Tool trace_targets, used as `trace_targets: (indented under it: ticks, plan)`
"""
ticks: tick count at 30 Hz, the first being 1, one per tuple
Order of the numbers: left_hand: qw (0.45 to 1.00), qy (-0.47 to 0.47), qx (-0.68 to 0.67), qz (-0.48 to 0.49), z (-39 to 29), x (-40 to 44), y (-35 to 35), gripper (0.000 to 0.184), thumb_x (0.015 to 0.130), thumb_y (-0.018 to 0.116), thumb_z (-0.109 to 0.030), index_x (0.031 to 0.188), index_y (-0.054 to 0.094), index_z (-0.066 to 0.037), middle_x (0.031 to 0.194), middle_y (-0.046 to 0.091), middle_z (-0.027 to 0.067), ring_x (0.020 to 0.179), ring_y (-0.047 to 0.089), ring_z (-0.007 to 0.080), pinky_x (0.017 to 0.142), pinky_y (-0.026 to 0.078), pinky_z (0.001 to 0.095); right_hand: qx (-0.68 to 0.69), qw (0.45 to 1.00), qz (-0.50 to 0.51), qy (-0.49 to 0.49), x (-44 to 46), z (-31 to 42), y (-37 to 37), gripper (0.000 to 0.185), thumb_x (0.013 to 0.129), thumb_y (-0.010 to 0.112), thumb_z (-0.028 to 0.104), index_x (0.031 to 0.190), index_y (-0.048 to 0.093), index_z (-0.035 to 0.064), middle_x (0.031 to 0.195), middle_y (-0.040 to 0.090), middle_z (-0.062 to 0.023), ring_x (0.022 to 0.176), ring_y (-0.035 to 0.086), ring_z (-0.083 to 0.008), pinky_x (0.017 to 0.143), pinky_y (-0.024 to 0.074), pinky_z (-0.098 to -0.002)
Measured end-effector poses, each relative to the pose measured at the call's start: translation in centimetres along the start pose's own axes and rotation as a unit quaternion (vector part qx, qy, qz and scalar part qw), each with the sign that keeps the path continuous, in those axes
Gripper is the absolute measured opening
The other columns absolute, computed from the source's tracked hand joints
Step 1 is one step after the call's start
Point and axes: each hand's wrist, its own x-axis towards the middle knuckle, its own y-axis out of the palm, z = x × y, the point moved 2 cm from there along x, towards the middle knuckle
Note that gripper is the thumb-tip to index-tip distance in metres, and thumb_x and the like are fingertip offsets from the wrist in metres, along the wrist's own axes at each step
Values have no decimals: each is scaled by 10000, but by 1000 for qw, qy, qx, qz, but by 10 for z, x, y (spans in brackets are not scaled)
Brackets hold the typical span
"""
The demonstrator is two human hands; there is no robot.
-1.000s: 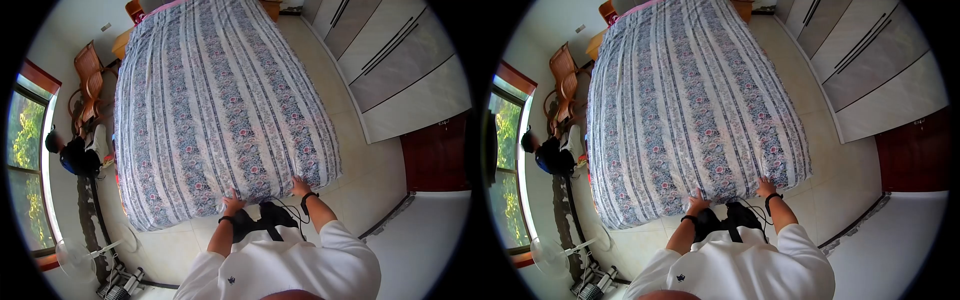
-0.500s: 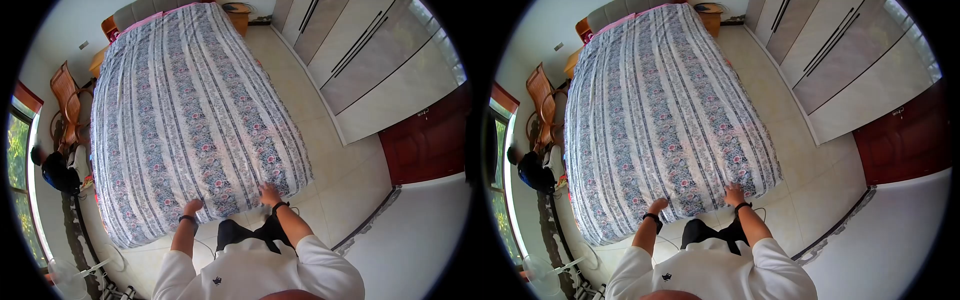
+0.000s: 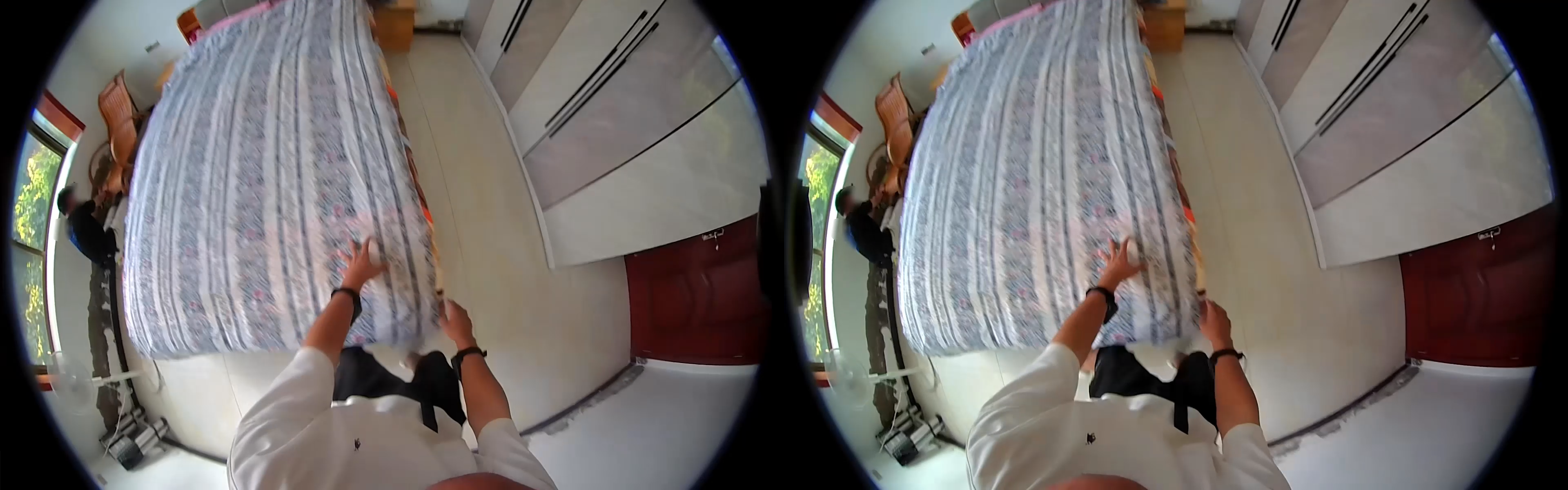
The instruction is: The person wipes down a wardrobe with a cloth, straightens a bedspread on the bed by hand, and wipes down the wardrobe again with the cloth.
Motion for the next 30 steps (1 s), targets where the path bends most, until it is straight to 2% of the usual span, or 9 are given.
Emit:
trace_targets:
  ticks: [2,10,12,16,20,24,26,27,30]
  plan:
    - [990,57,124,20,-23,10,44,1060,550,745,-578,1398,167,-316,1458,-65,233,1248,-63,599,843,156,788,-5,997,-48,-52,-19,-29,-15,390,800,557,183,1154,520,25,1094,575,-193,1031,526,-351,898,424,-385]
    - [982,-130,137,9,-97,37,57,933,590,711,-586,1362,280,-287,1455,-70,226,1228,-43,627,843,143,789,18,998,33,-40,-47,-56,-41,362,760,552,77,1121,540,40,1036,593,-151,980,537,-332,837,443,-421]
    - [977,-150,154,-5,-78,56,78,905,599,711,-567,1352,292,-291,1452,-76,234,1223,-41,634,846,144,785,20,987,-22,-159,-26,-37,-46,404,764,549,72,1164,505,33,1024,591,-168,964,546,-333,827,448,-413]
    - [967,-202,149,37,-109,63,61,854,607,729,-503,1327,317,-298,1437,-82,270,1202,-41,659,847,142,782,114,991,36,-57,56,-7,-54,555,746,560,54,1269,374,60,1030,577,-180,987,534,-345,871,402,-413]
    - [962,-227,140,51,-111,77,65,867,602,744,-445,1329,316,-248,1387,-87,364,1198,-49,666,853,169,769,73,991,25,-105,151,15,-75,529,775,568,99,1267,378,51,1048,567,-183,983,543,-349,838,423,-423]
    - [950,-242,198,-17,-101,92,104,768,699,644,-384,1333,317,-103,1411,36,324,1284,77,536,885,223,716,102,984,123,-81,245,15,-64,469,791,589,158,1224,445,50,1061,580,-172,996,556,-330,831,448,-396]
    - [954,-149,242,-94,-103,84,132,852,647,677,-451,1311,331,-45,1380,255,188,1254,258,394,892,251,687,116,964,239,-29,292,2,-55,421,785,595,189,1172,508,49,1072,598,-160,988,576,-307,849,453,-366]
    - [962,-203,177,-51,-142,76,99,774,684,636,-431,1286,357,-32,1298,366,109,1154,377,286,882,249,689,68,959,273,-39,316,15,-67,402,782,596,210,1145,532,48,1075,603,-156,986,583,-295,849,457,-357]
    - [942,-252,205,-83,-151,90,109,551,753,589,-407,1162,437,-71,1086,462,83,1122,430,265,851,260,722,-16,952,298,-61,383,32,-88,396,779,596,248,1117,556,47,1077,608,-150,981,591,-277,844,463,-345]
